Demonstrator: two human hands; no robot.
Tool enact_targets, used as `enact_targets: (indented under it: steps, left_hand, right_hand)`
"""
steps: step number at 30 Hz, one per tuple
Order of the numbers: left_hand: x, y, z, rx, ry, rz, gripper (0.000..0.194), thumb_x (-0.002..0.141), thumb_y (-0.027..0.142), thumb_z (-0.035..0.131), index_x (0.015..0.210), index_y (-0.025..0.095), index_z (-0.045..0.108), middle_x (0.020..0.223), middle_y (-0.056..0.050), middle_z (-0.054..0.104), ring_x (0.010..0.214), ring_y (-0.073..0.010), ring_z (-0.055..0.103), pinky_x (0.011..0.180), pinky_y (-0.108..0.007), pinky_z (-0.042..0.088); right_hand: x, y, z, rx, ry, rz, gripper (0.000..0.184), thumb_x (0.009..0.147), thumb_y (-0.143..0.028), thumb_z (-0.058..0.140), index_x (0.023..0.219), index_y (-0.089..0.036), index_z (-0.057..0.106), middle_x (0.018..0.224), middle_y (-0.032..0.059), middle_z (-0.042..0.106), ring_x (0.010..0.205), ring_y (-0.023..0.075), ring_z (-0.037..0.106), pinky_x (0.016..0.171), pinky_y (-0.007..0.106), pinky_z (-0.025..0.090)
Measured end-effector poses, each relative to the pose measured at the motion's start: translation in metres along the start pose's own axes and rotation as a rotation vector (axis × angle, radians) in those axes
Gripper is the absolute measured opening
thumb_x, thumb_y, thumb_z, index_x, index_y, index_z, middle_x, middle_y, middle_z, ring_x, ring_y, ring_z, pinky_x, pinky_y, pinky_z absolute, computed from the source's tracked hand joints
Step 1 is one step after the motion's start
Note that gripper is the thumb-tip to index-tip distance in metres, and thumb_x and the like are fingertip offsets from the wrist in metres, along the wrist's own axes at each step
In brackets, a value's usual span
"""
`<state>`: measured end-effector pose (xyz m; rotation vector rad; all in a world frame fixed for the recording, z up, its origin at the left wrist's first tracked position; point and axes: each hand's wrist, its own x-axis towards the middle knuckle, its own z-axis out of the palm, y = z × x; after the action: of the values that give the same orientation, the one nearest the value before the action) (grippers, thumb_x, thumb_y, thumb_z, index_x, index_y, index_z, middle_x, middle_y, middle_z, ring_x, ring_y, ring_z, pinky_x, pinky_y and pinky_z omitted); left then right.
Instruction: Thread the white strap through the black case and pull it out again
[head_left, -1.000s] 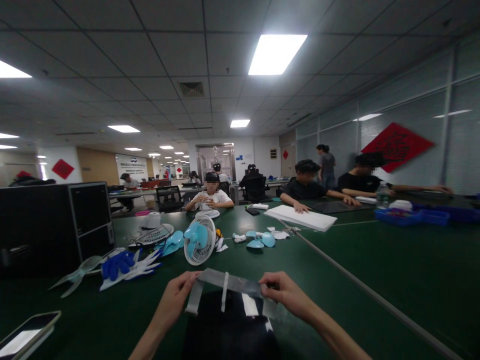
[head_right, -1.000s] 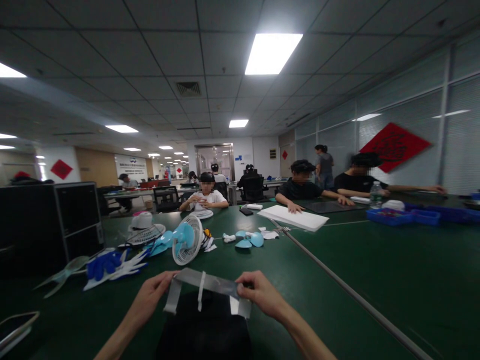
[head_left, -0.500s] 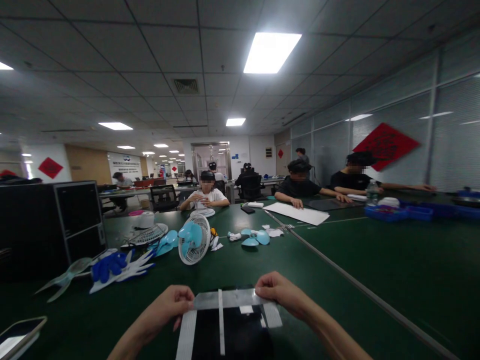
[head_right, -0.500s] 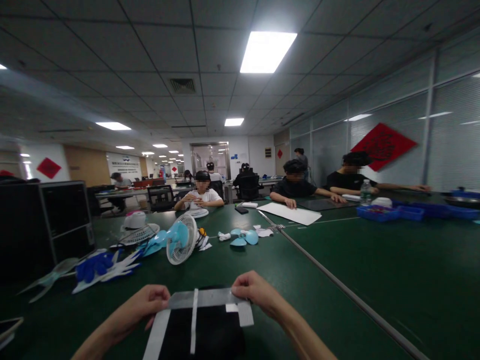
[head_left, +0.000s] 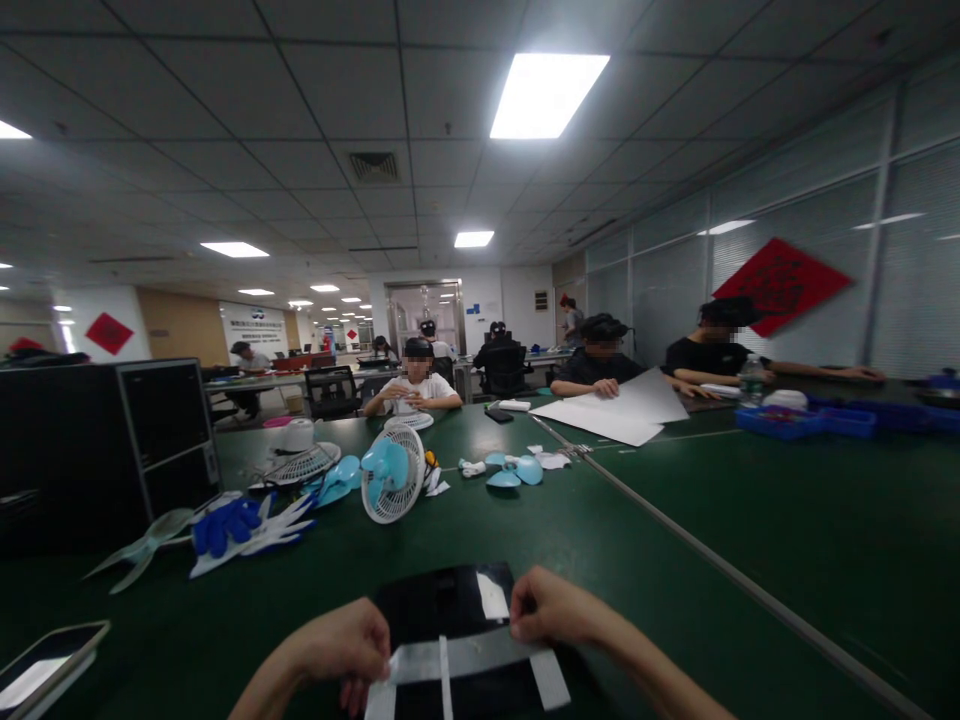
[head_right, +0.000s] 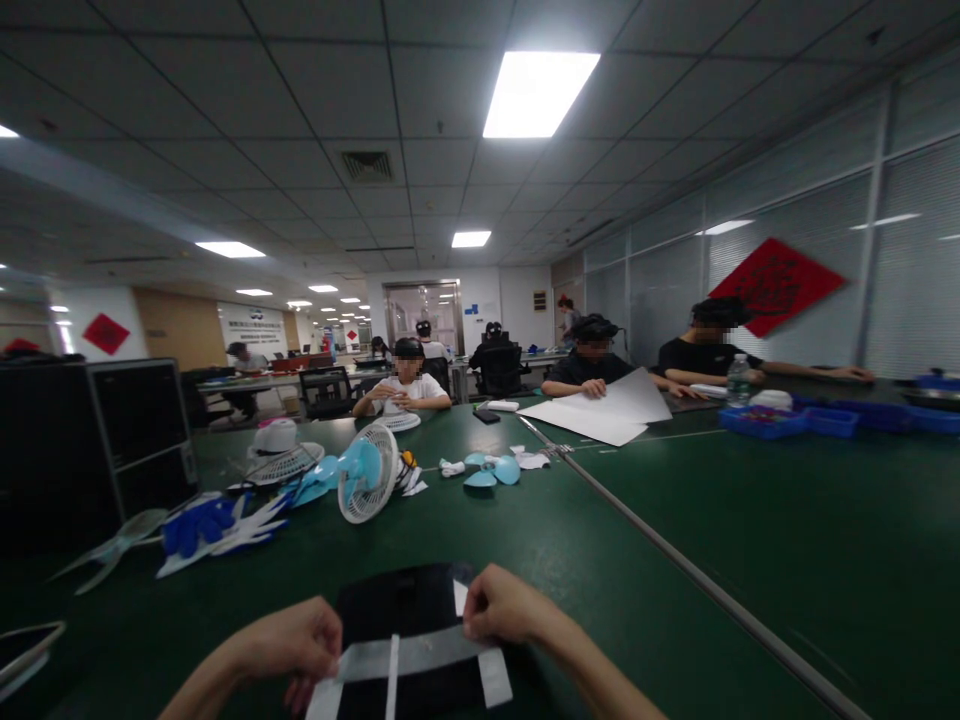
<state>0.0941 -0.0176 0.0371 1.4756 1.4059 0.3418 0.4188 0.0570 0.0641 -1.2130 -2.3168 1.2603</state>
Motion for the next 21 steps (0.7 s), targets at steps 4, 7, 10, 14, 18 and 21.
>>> enact_targets:
  steps: [4, 7, 10, 14, 18, 21]
  left_hand:
    - [0.004, -0.005, 0.000, 0.033, 0.020, -0.017, 0.020, 0.059, 0.032, 0.068, 0.070, 0.016, 0.062, 0.050, 0.002, 0.063, 0.042, -0.0116, 0.055, 0.040, -0.021, 0.040]
    - [0.003, -0.001, 0.003, 0.076, 0.038, -0.019, 0.019, 0.060, 0.033, 0.066, 0.068, 0.016, 0.061, 0.050, 0.003, 0.061, 0.040, -0.0109, 0.053, 0.040, -0.021, 0.039]
    - [0.000, 0.006, 0.005, 0.098, 0.037, -0.022, 0.018, 0.060, 0.033, 0.066, 0.066, 0.016, 0.061, 0.050, 0.003, 0.061, 0.041, -0.0104, 0.053, 0.041, -0.021, 0.040]
    - [-0.003, 0.009, 0.006, 0.091, 0.042, -0.016, 0.018, 0.059, 0.032, 0.065, 0.065, 0.017, 0.059, 0.049, 0.004, 0.061, 0.041, -0.0101, 0.054, 0.039, -0.020, 0.038]
    - [-0.005, 0.011, 0.007, 0.103, 0.052, -0.024, 0.015, 0.060, 0.029, 0.062, 0.068, 0.017, 0.058, 0.049, 0.004, 0.061, 0.041, -0.0098, 0.053, 0.040, -0.019, 0.038]
    - [-0.006, 0.012, 0.007, 0.116, 0.065, -0.032, 0.013, 0.061, 0.027, 0.060, 0.069, 0.017, 0.059, 0.050, 0.004, 0.061, 0.042, -0.0098, 0.053, 0.041, -0.020, 0.039]
  right_hand:
    - [0.003, 0.004, 0.001, -0.095, 0.009, -0.006, 0.016, 0.064, -0.015, 0.065, 0.079, -0.016, 0.073, 0.066, -0.0025, 0.065, 0.061, 0.0113, 0.056, 0.053, 0.019, 0.039]
    - [0.003, 0.005, 0.001, -0.151, 0.026, -0.018, 0.017, 0.066, -0.016, 0.065, 0.080, -0.017, 0.074, 0.070, -0.0018, 0.068, 0.064, 0.0124, 0.058, 0.055, 0.020, 0.040]
    - [0.002, 0.004, 0.002, -0.200, 0.040, -0.024, 0.017, 0.066, -0.016, 0.065, 0.081, -0.017, 0.075, 0.071, -0.0012, 0.069, 0.064, 0.0131, 0.059, 0.054, 0.020, 0.040]
    - [0.001, 0.002, 0.002, -0.217, 0.032, -0.040, 0.017, 0.066, -0.017, 0.066, 0.080, -0.018, 0.075, 0.071, -0.0008, 0.069, 0.064, 0.0132, 0.059, 0.054, 0.020, 0.039]
    - [0.001, 0.002, 0.002, -0.237, 0.038, -0.050, 0.018, 0.067, -0.017, 0.066, 0.082, -0.018, 0.076, 0.071, -0.0007, 0.070, 0.064, 0.0127, 0.059, 0.054, 0.020, 0.038]
    - [0.002, 0.004, 0.003, -0.235, 0.043, -0.056, 0.018, 0.067, -0.017, 0.065, 0.083, -0.018, 0.075, 0.072, -0.0006, 0.070, 0.065, 0.0126, 0.059, 0.054, 0.019, 0.038]
